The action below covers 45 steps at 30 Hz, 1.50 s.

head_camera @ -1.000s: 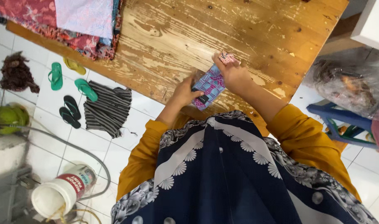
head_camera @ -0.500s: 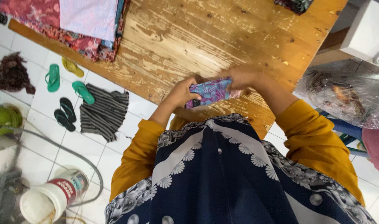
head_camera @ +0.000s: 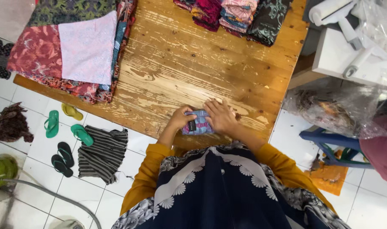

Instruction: The person folds multiple patterned tote bags on a wooden table. They unfold each bag, fold it into a compact rectangle, and place it into a clear plastic bag. The person repeats this process for several bags, stacking the packaged items on the table.

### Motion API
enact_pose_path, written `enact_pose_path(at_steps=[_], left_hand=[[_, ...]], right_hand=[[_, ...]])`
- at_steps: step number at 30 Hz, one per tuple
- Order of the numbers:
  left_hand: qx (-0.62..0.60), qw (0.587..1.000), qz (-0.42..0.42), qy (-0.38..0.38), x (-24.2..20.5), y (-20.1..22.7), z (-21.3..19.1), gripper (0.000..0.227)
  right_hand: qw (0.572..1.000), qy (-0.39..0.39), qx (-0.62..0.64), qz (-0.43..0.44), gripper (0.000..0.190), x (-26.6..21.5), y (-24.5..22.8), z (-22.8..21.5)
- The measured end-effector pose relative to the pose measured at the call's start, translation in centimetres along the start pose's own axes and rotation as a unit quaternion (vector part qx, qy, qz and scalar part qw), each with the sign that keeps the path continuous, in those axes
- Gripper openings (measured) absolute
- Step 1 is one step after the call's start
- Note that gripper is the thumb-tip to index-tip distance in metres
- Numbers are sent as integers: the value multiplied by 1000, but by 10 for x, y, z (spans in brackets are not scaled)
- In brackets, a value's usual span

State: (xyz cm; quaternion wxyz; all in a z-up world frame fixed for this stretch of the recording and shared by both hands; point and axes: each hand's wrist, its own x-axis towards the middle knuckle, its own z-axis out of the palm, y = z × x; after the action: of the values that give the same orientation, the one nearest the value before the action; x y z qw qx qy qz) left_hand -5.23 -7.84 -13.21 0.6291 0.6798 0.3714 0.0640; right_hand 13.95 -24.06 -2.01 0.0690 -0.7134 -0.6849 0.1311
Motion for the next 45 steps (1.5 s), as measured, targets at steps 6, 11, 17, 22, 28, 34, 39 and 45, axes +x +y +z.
enact_pose_path(at_steps=[6,11,17,22,28,34,39,45], left_hand=[[-58,998,-22,12,-28,23,6,24],[151,987,40,-34,-27,96,-7,29],[183,968,87,-147,-8,167,-42,32],[89,964,74,-239,3,147,-48,31],[-203,969,-117,77,13,152,-31,49],[-184,978,44,-88,-29,148,33,94],[-191,952,21,-236,-31,131,-4,95],[-84,965,6,-247,-30,125,-10,98]], right_hand=[[989,140,34,-39,55,-21,9,41],[941,-77,325,-45,87,2,55,17],[804,-247,537,66,69,1,45,1],[807,-153,568,55,54,-27,8,4],[597,70,744,290,31,-10,-4,5],[546,211,787,196,42,29,-2,27],[533,91,802,255,64,39,28,-3],[463,159,841,228,45,64,47,-25]])
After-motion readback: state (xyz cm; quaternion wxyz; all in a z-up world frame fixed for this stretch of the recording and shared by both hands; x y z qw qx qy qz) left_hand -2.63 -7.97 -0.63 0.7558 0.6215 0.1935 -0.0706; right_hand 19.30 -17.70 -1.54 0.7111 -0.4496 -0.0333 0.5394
